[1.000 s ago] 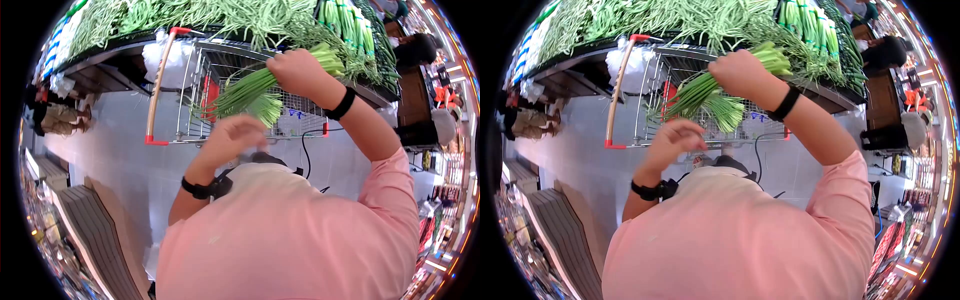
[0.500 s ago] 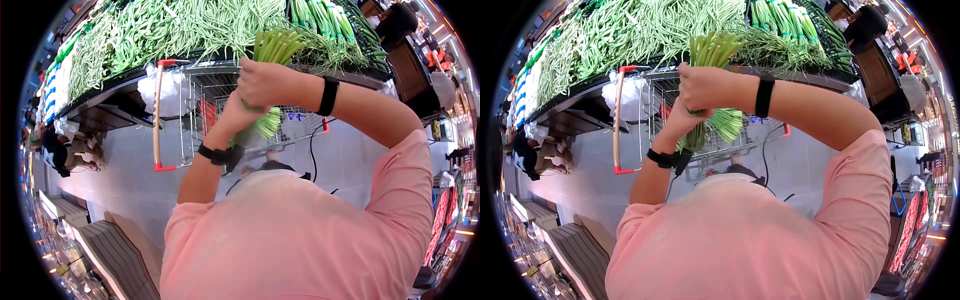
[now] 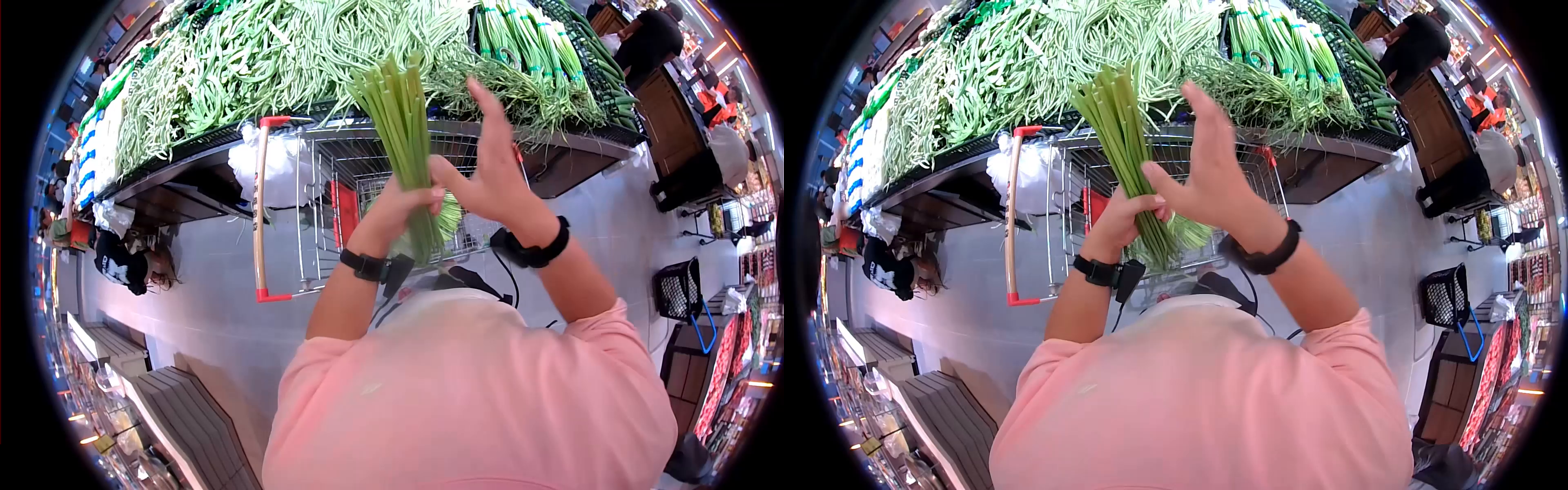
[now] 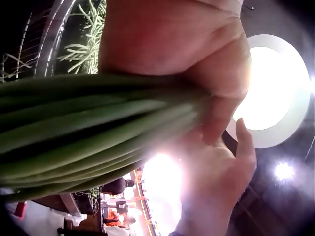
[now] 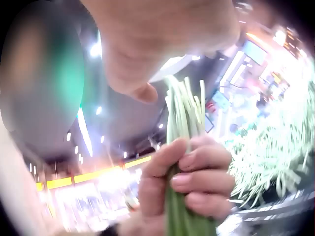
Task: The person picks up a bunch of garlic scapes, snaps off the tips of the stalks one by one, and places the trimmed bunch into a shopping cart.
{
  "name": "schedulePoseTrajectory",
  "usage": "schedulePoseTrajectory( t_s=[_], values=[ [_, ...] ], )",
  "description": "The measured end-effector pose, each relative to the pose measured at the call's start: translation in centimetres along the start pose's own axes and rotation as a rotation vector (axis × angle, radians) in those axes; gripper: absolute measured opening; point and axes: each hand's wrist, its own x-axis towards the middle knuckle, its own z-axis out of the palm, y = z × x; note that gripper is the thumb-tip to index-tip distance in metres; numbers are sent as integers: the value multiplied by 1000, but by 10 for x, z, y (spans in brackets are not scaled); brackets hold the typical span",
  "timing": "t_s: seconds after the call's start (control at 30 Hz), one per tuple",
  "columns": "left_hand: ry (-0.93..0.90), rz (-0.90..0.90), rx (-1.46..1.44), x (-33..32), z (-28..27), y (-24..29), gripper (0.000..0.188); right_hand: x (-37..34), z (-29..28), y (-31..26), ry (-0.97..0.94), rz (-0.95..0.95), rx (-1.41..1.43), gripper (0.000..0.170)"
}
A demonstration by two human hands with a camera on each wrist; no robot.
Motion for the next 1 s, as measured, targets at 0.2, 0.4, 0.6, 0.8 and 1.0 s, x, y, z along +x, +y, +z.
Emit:
schedulePoseTrajectory(
  t_s=[0.2, 0.4, 0.6, 0.8, 1.0],
  values=[
    [-152, -234, -13, 29, 9, -2, 28, 11, 14, 33, -370, 570, 716, 53],
    [-339, -216, 40, 47, 7, -10, 32, 18, -11, 49, -510, 534, 822, 39],
    [-180, -369, 28, 62, -4, -29, 31, 18, -17, 80, -549, 536, 740, 47],
    [28, -28, 336, 65, 10, -35, 26, 4, -15, 110, -637, 191, 708, 111],
    [127, 175, -276, 11, -8, -22, 24, -32, 22, 253, -764, 721, 880, 60]
  ],
)
